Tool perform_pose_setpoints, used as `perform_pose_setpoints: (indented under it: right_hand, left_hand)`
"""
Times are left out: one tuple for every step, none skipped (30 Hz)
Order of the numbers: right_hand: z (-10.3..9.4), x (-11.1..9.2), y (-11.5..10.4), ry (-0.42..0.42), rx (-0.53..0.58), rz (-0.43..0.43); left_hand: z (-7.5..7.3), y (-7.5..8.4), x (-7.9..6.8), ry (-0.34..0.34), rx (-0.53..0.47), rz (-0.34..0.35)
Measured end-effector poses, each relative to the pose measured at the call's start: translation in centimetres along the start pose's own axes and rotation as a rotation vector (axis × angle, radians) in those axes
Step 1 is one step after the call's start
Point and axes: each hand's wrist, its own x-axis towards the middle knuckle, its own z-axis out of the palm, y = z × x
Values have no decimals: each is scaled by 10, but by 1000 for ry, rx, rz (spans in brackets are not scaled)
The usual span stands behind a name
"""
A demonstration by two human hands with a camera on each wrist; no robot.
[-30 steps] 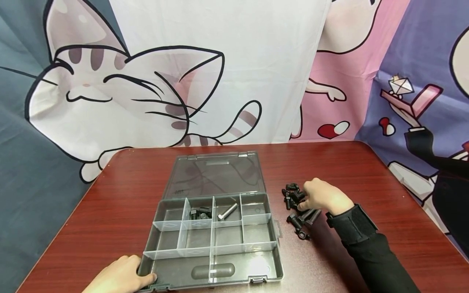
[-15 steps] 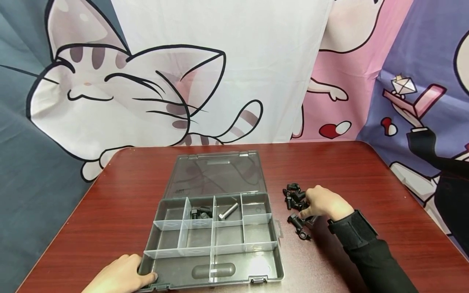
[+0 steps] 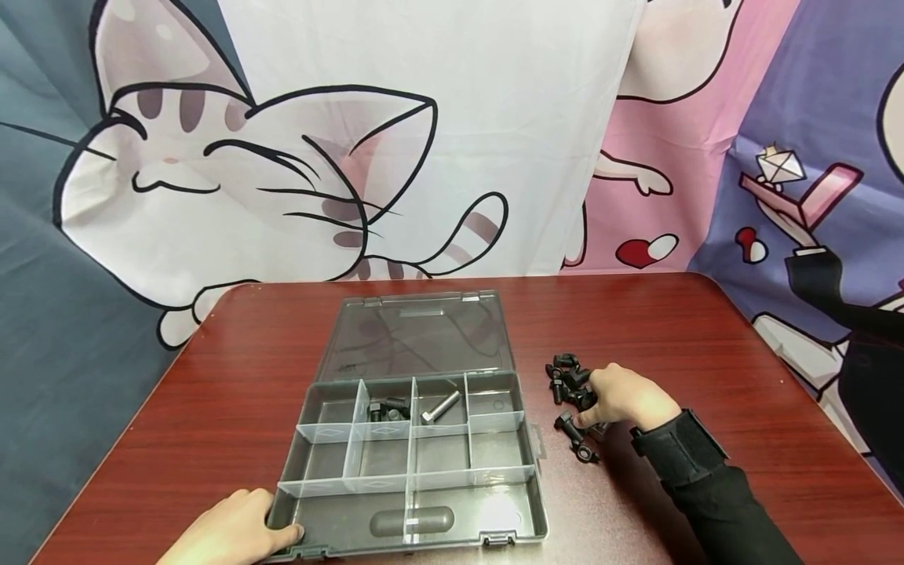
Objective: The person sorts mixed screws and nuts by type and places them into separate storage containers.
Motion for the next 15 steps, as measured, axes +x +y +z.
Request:
perform_pose_setpoints:
  right_hand:
    - [1,0,0,1,0,-1]
    - [1,0,0,0,2,0]
    - [1,0,0,1,4,1]
    - [2,1,0,2,6,3]
    - [2,1,0,6,4,1]
    - [2,1,0,10,-1,-2]
    - [2,1,0,11,-2,-1]
    - [2,1,0,13,-1,1]
    - [2,1,0,16,-2,-1]
    - [2,1,0,20,-4,-9]
    - [2,1,1,23,-3,-10]
    - [1,1,0,24,-1,-11]
    - [1,1,0,26,2,-10]
    - [1,1,1,29,3,-10]
    - [1,1,1,31,4,-9]
  left_hand:
    - [0,0,0,-2,1,-1]
    - [0,0,0,-4,2,-1]
    - [0,0,1,-12,-1,-6]
    - [0,0,1,-21,-3,-10]
    - [0,0,1,-26,-3,-13]
    - [1,0,2,-27,-2,-15]
    - [1,0,2,-29,-3,-17]
    - [1,-1,2,-28,-3,-18]
    - [1,-1,2,-25,-2,-17]
    - [1,-1,2,-18,1,-15]
    - [1,-1,1,-12,4,-12]
    - [1,-1,1,-7,6,-11]
    - [1,-1,1,-2,8,-8]
    - [1,-1,1,4,11,-6]
    - [1,-1,1,8,14,-4]
